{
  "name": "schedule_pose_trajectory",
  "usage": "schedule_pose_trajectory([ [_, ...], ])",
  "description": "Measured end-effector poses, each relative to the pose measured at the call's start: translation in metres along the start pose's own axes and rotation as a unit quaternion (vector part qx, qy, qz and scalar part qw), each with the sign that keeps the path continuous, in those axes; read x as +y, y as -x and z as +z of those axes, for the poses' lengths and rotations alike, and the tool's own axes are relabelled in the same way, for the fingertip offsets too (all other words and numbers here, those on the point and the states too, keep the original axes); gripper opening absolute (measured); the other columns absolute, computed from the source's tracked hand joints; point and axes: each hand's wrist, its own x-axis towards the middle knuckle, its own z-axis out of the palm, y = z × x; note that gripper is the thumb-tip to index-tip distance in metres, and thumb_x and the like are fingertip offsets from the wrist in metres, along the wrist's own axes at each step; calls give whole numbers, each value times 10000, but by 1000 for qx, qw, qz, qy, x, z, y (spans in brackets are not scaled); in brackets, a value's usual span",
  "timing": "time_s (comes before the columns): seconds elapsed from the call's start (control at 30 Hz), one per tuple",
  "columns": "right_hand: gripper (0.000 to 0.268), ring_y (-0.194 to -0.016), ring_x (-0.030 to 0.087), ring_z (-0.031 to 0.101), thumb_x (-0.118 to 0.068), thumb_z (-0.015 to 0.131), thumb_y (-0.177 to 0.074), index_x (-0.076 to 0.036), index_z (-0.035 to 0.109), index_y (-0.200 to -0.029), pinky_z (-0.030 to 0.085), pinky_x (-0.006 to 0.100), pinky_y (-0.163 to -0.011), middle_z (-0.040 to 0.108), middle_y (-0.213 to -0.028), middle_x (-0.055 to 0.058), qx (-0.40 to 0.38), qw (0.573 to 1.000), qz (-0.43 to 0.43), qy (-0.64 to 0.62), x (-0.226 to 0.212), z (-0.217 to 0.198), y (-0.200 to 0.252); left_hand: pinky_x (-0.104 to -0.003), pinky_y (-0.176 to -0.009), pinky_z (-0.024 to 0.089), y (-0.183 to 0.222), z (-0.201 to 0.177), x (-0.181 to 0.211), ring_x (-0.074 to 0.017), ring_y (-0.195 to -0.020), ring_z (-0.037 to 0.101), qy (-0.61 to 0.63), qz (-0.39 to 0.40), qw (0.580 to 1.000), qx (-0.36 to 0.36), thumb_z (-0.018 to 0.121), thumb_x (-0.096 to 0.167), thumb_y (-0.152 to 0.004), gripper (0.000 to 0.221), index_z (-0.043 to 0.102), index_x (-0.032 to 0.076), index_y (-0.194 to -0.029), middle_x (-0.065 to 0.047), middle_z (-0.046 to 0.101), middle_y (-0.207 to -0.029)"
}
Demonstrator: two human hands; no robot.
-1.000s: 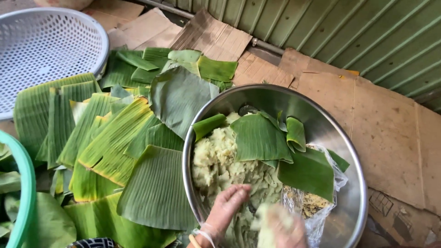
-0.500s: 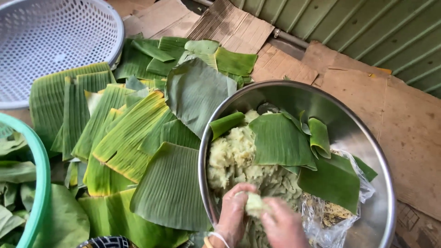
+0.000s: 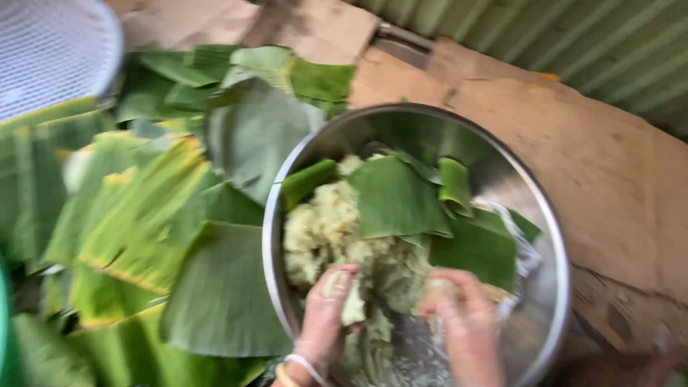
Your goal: The person is portioning a green food paste and placing it onto banana leaves to prepare for wrapping cakes.
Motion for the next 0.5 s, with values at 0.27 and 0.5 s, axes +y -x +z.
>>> schedule_pose_trajectory([
  [0.27, 332, -1076, 87, 813, -287, 736, -861, -237, 825, -1177, 593, 258, -1040, 867, -1168, -69, -87, 858, 222, 455, -17, -75, -2, -414, -532, 517, 8, 1, 8, -184, -545, 469, 95, -100, 985, -107, 556, 392, -1011, 296, 573, 97, -990, -67, 484, -671],
  [0.5, 368, -624, 89, 657, -84, 500, -1034, -204, 653, -1346, 605, 222, -611, 702, -1333, 9, -96, 746, 307, 583, -15, -79, -52, -438, -580, 555, 16, 19, 25, -339, -1044, 737, 50, -118, 983, -133, 628, 478, -881, 376, 567, 121, -782, -222, 668, -1387],
])
